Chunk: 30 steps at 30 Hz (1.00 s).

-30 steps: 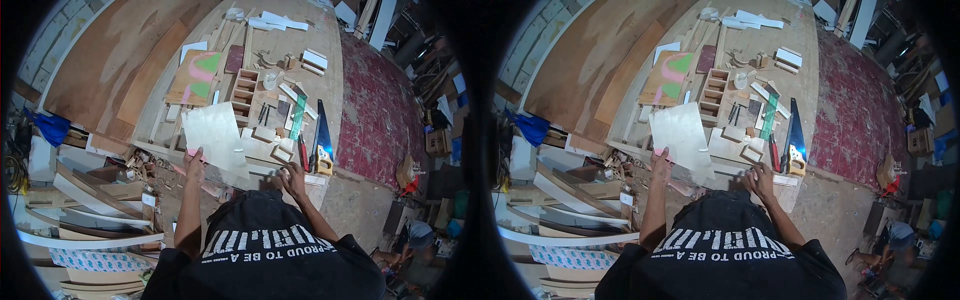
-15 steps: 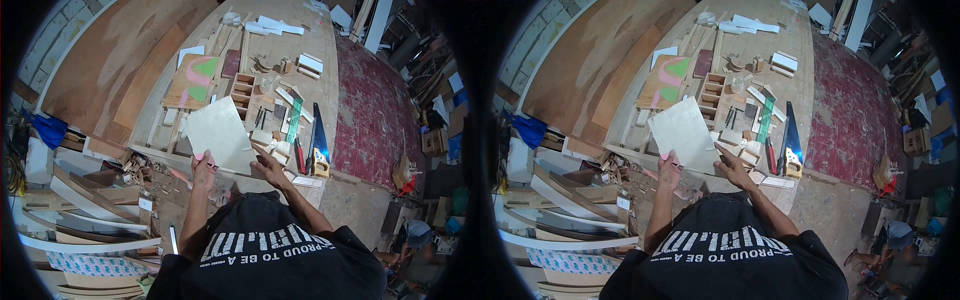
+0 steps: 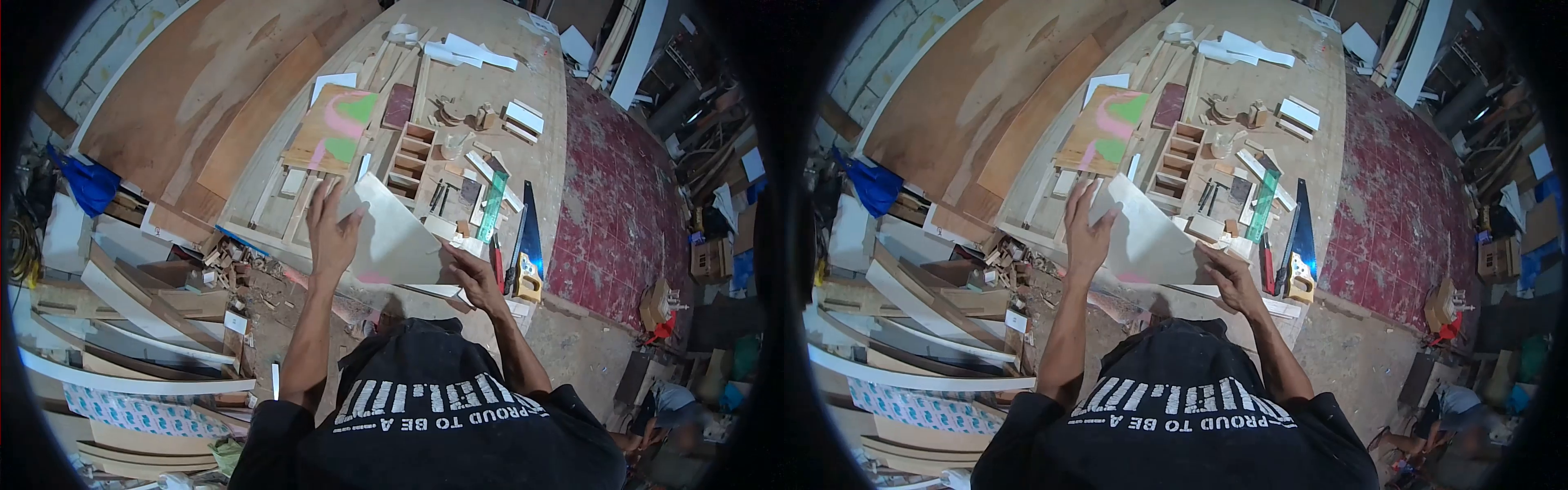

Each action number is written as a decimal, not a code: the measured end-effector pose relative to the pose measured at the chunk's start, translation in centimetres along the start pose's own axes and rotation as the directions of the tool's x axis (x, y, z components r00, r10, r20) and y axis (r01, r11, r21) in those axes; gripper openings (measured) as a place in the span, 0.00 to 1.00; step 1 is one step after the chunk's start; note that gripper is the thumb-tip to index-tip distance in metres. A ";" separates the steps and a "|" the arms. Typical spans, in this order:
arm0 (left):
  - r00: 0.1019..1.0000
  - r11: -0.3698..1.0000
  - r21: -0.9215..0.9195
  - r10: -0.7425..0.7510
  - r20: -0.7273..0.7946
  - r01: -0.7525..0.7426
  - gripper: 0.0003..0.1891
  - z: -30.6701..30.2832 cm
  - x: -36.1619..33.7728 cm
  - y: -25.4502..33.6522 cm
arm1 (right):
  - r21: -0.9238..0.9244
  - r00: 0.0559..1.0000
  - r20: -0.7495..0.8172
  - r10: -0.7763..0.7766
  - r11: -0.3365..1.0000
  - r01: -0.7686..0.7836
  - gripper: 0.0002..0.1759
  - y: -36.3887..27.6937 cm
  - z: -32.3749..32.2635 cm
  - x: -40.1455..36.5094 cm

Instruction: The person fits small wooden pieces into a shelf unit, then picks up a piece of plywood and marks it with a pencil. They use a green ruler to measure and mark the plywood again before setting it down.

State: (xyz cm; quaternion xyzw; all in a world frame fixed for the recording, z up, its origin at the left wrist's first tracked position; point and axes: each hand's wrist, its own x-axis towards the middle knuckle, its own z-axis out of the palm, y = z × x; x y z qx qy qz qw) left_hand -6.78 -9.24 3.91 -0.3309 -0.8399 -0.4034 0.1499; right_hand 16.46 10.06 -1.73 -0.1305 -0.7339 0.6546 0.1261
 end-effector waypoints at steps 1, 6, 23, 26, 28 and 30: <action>0.987 0.945 -0.295 -0.109 0.119 0.139 0.28 0.1 0.7 0.4 | -0.019 0.999 0.020 0.031 0.999 -0.031 0.27 -0.2 -0.3 -0.1; 0.938 0.832 -0.520 -0.003 0.348 0.196 0.27 0.2 1.3 0.1 | -0.059 0.999 0.011 0.045 0.997 -0.044 0.25 -1.2 -2.4 -1.1; 0.828 0.524 -0.642 -0.378 0.414 0.560 0.27 2.3 -3.7 -2.7 | 0.339 0.929 -0.324 0.179 0.939 -0.063 0.17 0.1 -5.1 -0.4; 0.809 0.450 -0.683 -0.435 0.395 0.575 0.27 2.8 -4.5 -3.4 | 0.348 0.939 -0.296 0.177 0.935 -0.066 0.20 -1.0 -4.5 -0.1; 0.817 0.465 -0.681 -0.431 0.384 0.566 0.27 3.1 -5.1 -4.5 | 0.366 0.945 -0.282 0.168 0.929 -0.056 0.21 -1.9 -3.9 0.3; 0.823 0.478 -0.680 -0.430 0.370 0.556 0.27 3.4 -5.5 -5.2 | 0.360 0.949 -0.274 0.155 0.932 -0.049 0.20 -1.4 -3.8 0.5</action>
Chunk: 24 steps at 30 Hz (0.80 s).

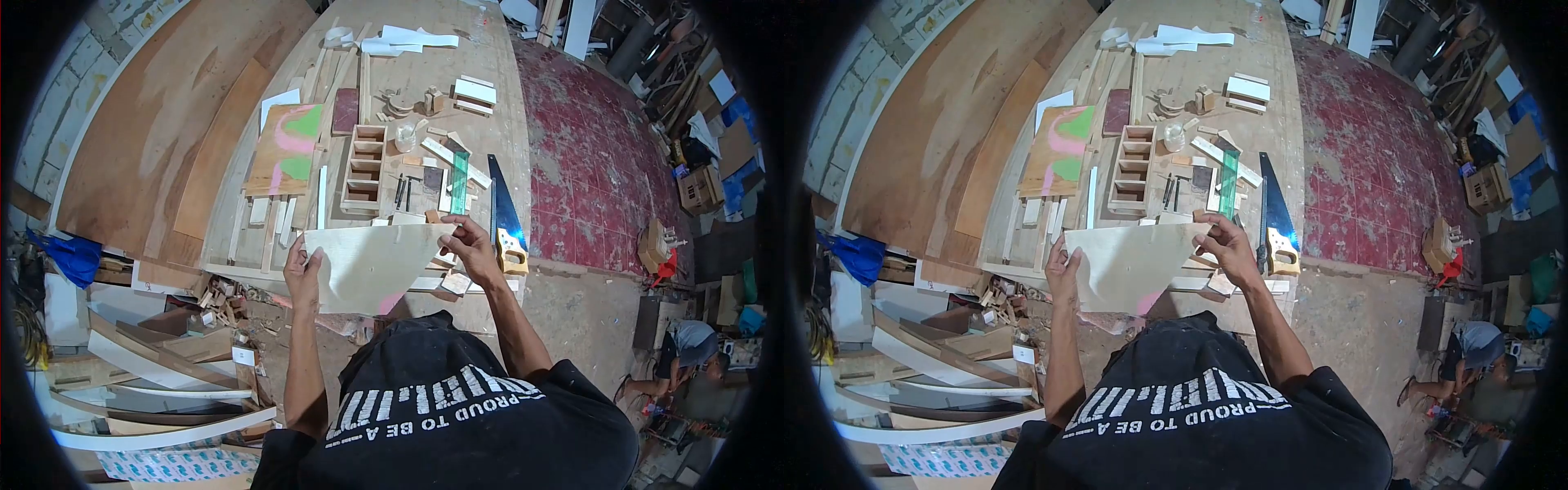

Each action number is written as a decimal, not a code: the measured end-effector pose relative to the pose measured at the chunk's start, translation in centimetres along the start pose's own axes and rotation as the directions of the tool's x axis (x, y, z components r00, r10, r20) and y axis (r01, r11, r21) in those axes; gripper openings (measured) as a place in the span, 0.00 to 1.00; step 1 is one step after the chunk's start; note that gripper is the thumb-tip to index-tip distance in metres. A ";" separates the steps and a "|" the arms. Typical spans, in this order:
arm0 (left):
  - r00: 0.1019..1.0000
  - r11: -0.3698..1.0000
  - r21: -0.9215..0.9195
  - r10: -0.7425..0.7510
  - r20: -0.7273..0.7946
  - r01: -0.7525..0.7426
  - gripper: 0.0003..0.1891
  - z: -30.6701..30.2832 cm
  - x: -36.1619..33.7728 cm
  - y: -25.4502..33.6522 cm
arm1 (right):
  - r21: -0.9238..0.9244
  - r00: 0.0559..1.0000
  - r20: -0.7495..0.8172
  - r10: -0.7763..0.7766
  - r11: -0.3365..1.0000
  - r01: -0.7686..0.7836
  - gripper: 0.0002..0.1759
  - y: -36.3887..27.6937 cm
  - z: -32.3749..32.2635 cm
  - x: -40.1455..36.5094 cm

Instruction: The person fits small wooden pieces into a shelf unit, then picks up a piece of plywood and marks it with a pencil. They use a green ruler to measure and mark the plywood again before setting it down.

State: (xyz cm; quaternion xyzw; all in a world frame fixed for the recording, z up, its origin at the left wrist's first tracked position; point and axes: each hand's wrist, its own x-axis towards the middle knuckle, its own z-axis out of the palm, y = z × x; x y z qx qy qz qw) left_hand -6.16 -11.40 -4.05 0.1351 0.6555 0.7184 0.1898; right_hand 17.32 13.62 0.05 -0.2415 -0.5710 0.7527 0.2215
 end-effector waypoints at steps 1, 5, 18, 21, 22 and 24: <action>0.996 0.978 0.190 0.086 -0.021 -0.080 0.27 -0.1 0.0 -0.2 | -0.043 1.000 0.020 -0.011 0.999 0.011 0.18 0.3 0.0 0.1; 0.806 0.519 0.715 0.582 0.106 -0.469 0.29 2.5 -1.2 3.7 | -0.094 0.995 0.088 -0.051 0.994 0.059 0.13 0.9 0.5 0.2; 0.806 0.466 0.657 0.325 0.495 -0.592 0.14 6.6 -3.7 4.4 | -0.046 0.985 0.136 -0.108 0.992 0.116 0.09 1.5 2.5 -1.9; 0.795 0.508 0.615 0.325 0.512 -0.604 0.12 6.0 -4.2 3.9 | -0.141 0.975 0.193 -0.111 0.980 0.139 0.08 2.3 2.2 -2.3; 0.796 0.491 0.628 0.329 0.508 -0.603 0.14 5.8 -4.5 3.8 | -0.081 0.981 0.182 -0.074 0.993 0.090 0.09 2.8 2.4 -2.6; 0.799 0.475 0.644 0.327 0.504 -0.600 0.15 5.1 -5.1 3.5 | -0.094 0.981 0.192 -0.038 0.994 0.057 0.09 3.5 2.6 -3.0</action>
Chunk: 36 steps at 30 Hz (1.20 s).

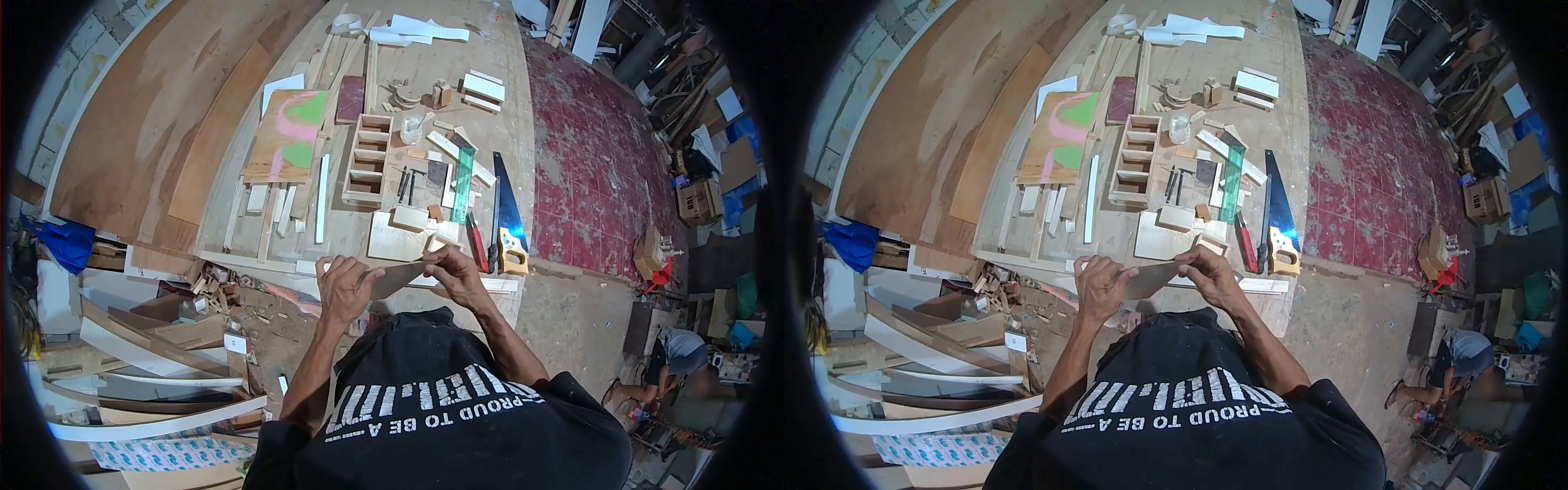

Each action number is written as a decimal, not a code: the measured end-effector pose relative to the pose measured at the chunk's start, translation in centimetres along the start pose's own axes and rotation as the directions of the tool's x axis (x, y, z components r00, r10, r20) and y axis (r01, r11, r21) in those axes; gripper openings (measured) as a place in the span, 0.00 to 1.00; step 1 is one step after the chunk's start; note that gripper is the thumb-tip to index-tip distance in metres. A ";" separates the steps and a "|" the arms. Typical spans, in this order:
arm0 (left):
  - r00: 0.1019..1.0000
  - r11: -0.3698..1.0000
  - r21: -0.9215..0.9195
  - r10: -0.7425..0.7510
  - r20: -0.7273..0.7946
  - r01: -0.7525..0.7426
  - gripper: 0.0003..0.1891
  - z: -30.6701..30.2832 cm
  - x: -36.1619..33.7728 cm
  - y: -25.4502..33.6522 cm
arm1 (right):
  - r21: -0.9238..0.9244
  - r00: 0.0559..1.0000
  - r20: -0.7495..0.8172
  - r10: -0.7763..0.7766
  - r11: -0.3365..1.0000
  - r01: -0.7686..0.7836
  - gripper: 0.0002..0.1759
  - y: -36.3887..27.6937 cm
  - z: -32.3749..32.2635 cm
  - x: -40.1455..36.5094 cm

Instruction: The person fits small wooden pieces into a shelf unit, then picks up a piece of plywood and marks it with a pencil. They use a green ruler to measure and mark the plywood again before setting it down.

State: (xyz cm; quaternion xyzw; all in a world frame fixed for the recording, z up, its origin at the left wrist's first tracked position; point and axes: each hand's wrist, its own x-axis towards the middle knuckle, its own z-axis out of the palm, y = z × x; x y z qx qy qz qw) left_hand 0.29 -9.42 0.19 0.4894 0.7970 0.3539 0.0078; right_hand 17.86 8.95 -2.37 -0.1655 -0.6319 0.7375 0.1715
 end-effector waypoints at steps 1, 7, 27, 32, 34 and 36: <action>1.000 1.000 0.000 -0.020 0.012 0.020 0.14 0.0 -0.5 -0.2 | 0.002 1.000 -0.002 0.003 1.000 -0.003 0.09 0.3 0.2 -0.1; 0.991 0.989 -0.086 -0.110 0.077 0.117 0.08 -0.3 -2.2 0.4 | 0.007 0.995 0.073 0.072 0.997 -0.072 0.09 2.3 1.3 -0.7; 0.876 0.839 -0.261 -0.479 0.058 0.477 0.09 1.3 -2.6 -6.1 | 0.182 0.270 0.346 -0.899 0.346 0.920 0.08 -26.1 8.4 -3.8; 0.840 0.721 -0.465 -0.534 0.100 0.514 0.10 2.9 -3.9 -10.1 | -0.292 0.745 0.048 -0.666 0.704 0.648 0.05 -19.6 4.3 -5.3; 0.845 0.619 -0.589 -0.477 0.242 0.519 0.12 2.4 -3.9 -11.1 | -0.508 0.876 0.017 -0.482 0.750 0.423 0.09 -18.4 2.8 -0.4; 0.828 0.601 -0.575 -0.466 0.313 0.556 0.15 1.8 -4.1 -12.0 | -0.658 0.956 -0.086 -0.279 0.737 0.156 0.12 -11.3 0.6 2.0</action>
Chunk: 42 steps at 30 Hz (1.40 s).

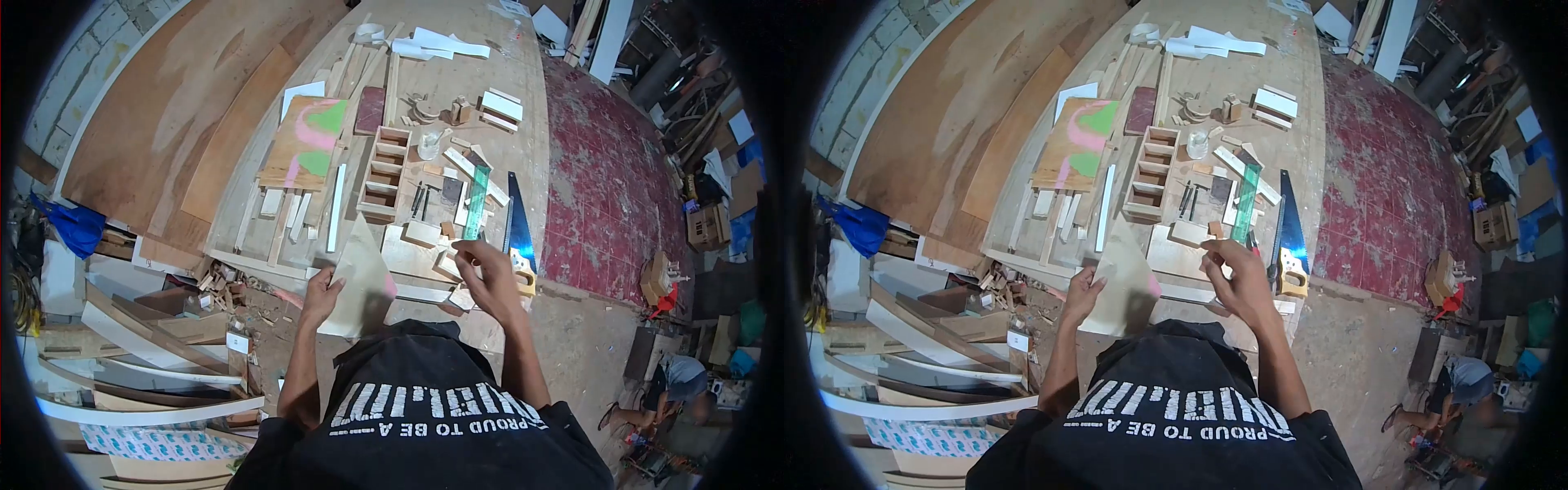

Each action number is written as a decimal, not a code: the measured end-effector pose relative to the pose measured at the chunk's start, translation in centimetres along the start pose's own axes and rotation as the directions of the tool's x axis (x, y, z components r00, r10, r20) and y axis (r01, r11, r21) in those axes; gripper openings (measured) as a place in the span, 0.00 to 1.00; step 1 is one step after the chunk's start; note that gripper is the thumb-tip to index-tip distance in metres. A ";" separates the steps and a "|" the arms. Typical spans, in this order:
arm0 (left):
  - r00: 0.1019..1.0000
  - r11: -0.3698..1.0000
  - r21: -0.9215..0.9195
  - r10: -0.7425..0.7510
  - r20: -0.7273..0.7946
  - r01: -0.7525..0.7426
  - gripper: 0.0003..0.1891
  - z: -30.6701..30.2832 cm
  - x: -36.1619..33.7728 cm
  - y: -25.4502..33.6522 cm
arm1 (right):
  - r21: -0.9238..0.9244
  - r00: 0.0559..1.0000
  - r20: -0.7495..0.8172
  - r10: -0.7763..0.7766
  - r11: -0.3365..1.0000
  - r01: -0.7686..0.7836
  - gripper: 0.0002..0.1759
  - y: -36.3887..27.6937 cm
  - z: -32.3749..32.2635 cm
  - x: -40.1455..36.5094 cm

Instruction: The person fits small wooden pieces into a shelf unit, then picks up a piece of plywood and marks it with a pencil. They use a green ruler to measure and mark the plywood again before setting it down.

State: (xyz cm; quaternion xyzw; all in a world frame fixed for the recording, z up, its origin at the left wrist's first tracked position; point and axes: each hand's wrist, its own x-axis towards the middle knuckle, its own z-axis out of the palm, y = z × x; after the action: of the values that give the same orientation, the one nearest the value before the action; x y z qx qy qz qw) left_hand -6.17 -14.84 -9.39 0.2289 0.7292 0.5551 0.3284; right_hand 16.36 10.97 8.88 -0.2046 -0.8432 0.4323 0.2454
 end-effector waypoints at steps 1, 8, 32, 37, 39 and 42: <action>0.997 0.999 0.012 -0.049 0.056 0.048 0.18 -0.4 -0.2 -0.1 | -0.107 0.994 0.070 0.081 0.992 -0.073 0.12 4.6 1.7 -0.8; 0.995 0.976 0.209 -0.070 0.075 0.053 0.32 -2.4 -2.8 -1.2 | -0.258 0.932 0.188 0.311 0.931 -0.259 0.19 20.0 8.7 -5.3; 0.940 0.989 -0.085 -0.140 -0.310 0.119 0.21 -1.7 -7.9 0.0 | 0.603 0.929 0.281 0.242 0.708 -0.367 0.34 19.8 12.4 1.9; 0.956 0.995 -0.085 -0.072 -0.283 0.049 0.19 -0.9 -4.9 4.7 | 0.856 0.845 0.470 0.255 0.101 -0.507 0.26 14.4 8.7 -0.7; 0.965 0.997 -0.076 -0.032 -0.260 0.013 0.18 -0.4 -4.0 5.9 | 0.878 0.850 0.448 0.277 0.045 -0.477 0.28 13.0 7.9 -1.5; 0.975 0.995 -0.089 0.027 -0.219 -0.048 0.18 0.7 -3.0 7.0 | 0.905 0.861 0.415 0.293 -0.033 -0.425 0.32 11.8 7.2 -2.2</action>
State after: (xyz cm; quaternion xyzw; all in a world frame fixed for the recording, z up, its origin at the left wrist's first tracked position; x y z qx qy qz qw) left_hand -3.81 -14.48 -2.11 0.1650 0.7294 0.6165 0.2464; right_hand 15.45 11.62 -5.06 -0.1743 -0.2541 0.9388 0.1539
